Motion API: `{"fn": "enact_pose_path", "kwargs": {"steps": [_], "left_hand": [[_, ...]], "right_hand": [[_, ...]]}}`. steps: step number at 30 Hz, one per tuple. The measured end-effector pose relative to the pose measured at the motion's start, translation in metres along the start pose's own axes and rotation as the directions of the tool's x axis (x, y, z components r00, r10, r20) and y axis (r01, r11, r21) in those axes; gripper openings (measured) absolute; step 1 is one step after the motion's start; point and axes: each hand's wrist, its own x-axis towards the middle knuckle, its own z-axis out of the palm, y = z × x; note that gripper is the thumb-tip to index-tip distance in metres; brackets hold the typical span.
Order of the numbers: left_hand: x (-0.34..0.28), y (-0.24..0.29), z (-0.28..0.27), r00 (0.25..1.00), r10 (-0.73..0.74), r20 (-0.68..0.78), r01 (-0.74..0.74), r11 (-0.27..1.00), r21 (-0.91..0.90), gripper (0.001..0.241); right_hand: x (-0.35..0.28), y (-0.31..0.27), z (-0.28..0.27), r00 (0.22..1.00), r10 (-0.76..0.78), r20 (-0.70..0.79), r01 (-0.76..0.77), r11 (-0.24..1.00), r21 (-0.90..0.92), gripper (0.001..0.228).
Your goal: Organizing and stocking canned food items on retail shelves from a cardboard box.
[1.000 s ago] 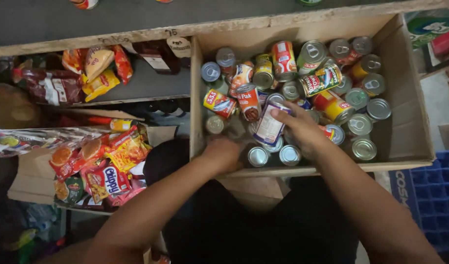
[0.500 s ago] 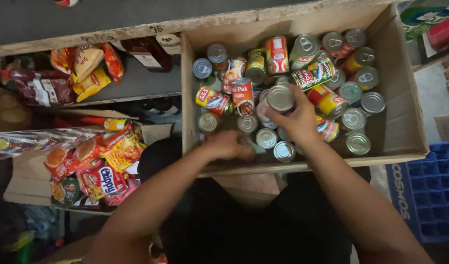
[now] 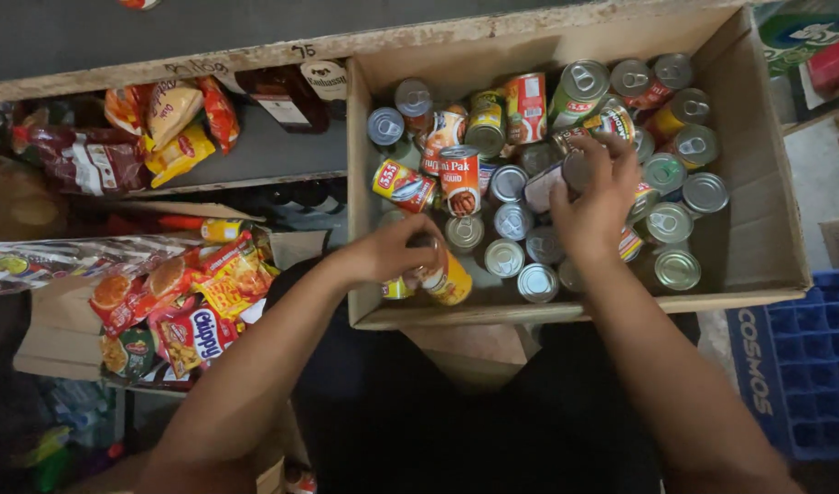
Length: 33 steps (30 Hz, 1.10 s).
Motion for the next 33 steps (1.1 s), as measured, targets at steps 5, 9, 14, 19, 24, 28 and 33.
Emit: {"fn": "enact_pose_path", "kwargs": {"steps": [5, 9, 14, 19, 24, 28, 33], "left_hand": [[0.009, 0.034, 0.008, 0.977, -0.138, -0.161, 0.046, 0.880, -0.473, 0.033], [0.020, 0.067, 0.027, 0.963, 0.031, -0.268, -0.232, 0.600, -0.765, 0.040], [0.064, 0.029, 0.047, 0.914, 0.291, -0.284, -0.378, 0.866, -0.327, 0.036], [0.052, 0.039, 0.051, 0.761, 0.578, -0.293, -0.143, 0.591, 0.794, 0.029], [0.042, 0.040, 0.045, 0.658, 0.752, -0.042, -0.076, 0.121, 0.990, 0.044], [0.037, 0.054, 0.048, 0.782, 0.623, -0.020, -0.118, 0.179, 0.977, 0.042], [0.026, 0.036, 0.050, 0.729, 0.655, 0.199, -0.427, 0.208, 0.880, 0.037]], "right_hand": [[-0.014, -0.012, -0.007, 0.958, 0.170, 0.231, -0.246, 0.903, 0.352, 0.043], [-0.013, -0.029, -0.007, 0.888, -0.179, 0.423, -0.331, 0.387, 0.861, 0.066], [-0.009, -0.014, -0.001, 0.847, 0.119, 0.519, -0.519, 0.400, 0.755, 0.056], [-0.007, 0.006, -0.008, 0.822, 0.315, 0.474, -0.569, 0.500, 0.653, 0.046], [-0.008, 0.020, -0.001, 0.856, 0.268, 0.441, -0.499, 0.648, 0.575, 0.043], [-0.011, 0.020, 0.006, 0.926, 0.115, 0.360, -0.314, 0.762, 0.566, 0.040], [-0.007, 0.007, 0.005, 0.845, 0.211, 0.491, -0.466, 0.741, 0.483, 0.041]]}}
